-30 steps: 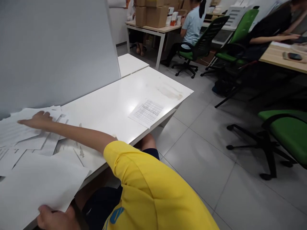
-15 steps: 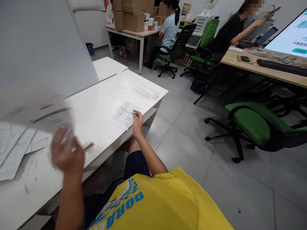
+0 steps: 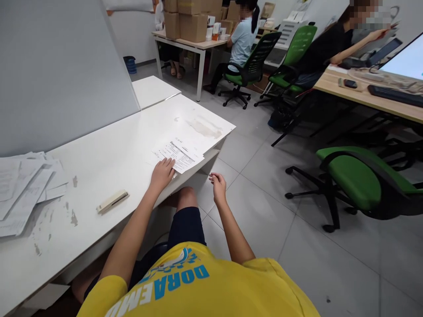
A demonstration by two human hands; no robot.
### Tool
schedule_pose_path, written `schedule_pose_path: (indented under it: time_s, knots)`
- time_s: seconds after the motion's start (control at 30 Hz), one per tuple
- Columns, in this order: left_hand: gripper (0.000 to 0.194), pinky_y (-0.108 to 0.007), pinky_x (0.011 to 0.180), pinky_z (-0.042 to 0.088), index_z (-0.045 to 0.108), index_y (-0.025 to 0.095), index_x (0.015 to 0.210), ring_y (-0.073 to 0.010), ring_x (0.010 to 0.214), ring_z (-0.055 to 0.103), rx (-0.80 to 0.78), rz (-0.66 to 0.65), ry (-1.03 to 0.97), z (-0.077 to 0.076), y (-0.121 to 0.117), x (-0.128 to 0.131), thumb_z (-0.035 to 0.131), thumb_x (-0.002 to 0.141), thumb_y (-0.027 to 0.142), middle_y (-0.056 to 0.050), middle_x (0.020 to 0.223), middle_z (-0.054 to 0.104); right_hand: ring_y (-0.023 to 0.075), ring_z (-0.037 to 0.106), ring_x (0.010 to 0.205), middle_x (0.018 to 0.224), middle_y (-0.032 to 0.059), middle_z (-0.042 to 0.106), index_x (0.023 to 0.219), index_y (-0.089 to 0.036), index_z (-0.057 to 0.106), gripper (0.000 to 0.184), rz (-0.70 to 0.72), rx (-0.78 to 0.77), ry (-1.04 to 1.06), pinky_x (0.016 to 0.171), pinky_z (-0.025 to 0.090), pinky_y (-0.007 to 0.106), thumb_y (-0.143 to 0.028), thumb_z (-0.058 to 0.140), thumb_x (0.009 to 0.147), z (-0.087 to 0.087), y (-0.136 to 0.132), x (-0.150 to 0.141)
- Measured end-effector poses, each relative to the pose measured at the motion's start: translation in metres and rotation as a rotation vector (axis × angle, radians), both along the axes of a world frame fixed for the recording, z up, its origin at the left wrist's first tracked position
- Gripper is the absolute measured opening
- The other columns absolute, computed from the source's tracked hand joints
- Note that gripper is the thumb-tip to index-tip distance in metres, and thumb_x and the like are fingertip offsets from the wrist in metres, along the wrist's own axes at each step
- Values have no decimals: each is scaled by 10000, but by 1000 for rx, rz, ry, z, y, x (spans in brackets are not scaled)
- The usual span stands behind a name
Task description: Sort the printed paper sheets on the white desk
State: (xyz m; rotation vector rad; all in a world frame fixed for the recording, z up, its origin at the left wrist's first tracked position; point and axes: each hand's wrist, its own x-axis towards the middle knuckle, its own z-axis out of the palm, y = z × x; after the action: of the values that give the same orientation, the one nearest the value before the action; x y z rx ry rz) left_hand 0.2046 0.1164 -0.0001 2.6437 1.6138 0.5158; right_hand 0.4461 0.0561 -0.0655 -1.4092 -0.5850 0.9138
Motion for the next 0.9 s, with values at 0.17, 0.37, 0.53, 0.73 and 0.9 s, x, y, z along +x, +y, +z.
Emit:
schedule_pose_path:
  time_s: [0.17,0.37,0.53,0.73,0.9]
  knots:
    - [421,-496,1113,369,581,172,1302,-305,1407,399,37,-160,-38,-1,2,2,407,923,118,-115,1401,568,122,583,584,730,6,668,826,-200,617,430,245,24,87,599,460,265,-613,672,720,23,30,-39]
    - [386,-496,1128,353,633,187,1199,-275,1414,393,72,-291,-94,1,-1,2,385,923,80,-104,1373,595,118,542,559,650,-23,637,839,-186,626,333,303,65,168,589,470,272,-463,749,702,27,39,-60]
    - [462,-503,1175,278,490,172,1388,-286,1469,284,13,-203,-97,1,0,2,395,936,187,-110,1481,486,186,629,766,870,47,727,995,-167,656,330,202,68,40,693,500,319,-355,658,724,14,30,-48]
    - [745,-484,1208,207,199,47,1527,-347,1495,171,-149,85,-119,-5,9,4,415,929,435,-183,1605,230,209,627,771,856,51,731,1039,-166,688,376,179,30,-335,739,489,356,-321,552,725,13,17,-5]
    - [751,-486,1216,169,200,34,1523,-337,1499,164,-183,143,-97,-5,20,3,371,933,466,-199,1601,232,215,626,795,857,53,723,974,-168,693,340,101,21,-382,769,486,363,-335,528,728,15,17,22]
